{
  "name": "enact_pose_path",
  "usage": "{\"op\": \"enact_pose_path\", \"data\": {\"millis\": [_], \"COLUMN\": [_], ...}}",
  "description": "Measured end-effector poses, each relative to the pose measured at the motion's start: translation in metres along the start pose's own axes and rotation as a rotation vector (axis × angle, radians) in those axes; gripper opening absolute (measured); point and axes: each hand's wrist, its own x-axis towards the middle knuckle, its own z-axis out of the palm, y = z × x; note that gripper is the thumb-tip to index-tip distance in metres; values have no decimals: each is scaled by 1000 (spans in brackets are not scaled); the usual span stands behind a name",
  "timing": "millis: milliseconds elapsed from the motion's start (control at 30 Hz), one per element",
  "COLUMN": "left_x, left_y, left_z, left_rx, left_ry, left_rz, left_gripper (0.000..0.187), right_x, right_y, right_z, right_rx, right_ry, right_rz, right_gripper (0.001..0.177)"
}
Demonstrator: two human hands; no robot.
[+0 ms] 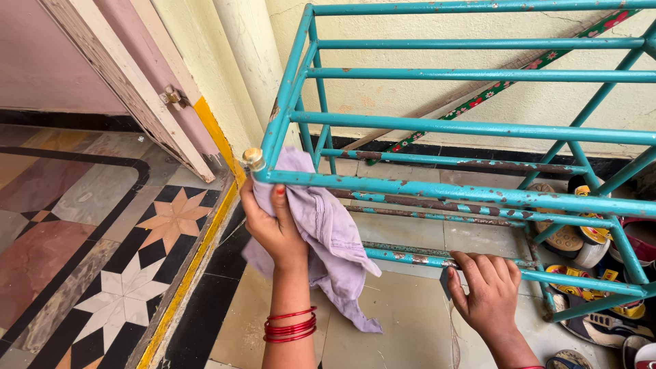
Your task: The person wipes the metal bars of a teal shoe rack using a light purple cloth. The person moves the cloth along the horizontal and vertical bars, cleaning the surface of the rack.
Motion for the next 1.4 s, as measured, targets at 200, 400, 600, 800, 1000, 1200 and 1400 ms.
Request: {"op": "enact_pose_path", "data": {"millis": [200,400,600,800,1000,1200,1400], "left_x": [-16,-52,-96,-157,-207,-201,-159], "left_y": [-24,-46,-85,-134,-178,-175,-153], "left_z": [-4,-11,-22,-37,-56,-53,-53], "left_rx": [76,180,321,464,782,1154,1085], "left_ry": [11,5,20,-135,-276,-536,-1119], "left_rz": [14,-16,-74,-259,-452,-646,-1029], "left_gripper": [41,40,49,53,59,68,52], "right_x": [2,3,2,2,4,3,3], "right_y": [-5,-5,-1,-2,0,1,1], "right_z": [-4,-5,-2,-2,0,3,0], "right_rx": [-10,-18,-17,-12,5,-7,-10], "right_ry": [13,22,13,29,41,36,13], "right_rz": [0,2,4,5,7,11,21], "right_gripper": [25,25,26,26,25,25,25]}}
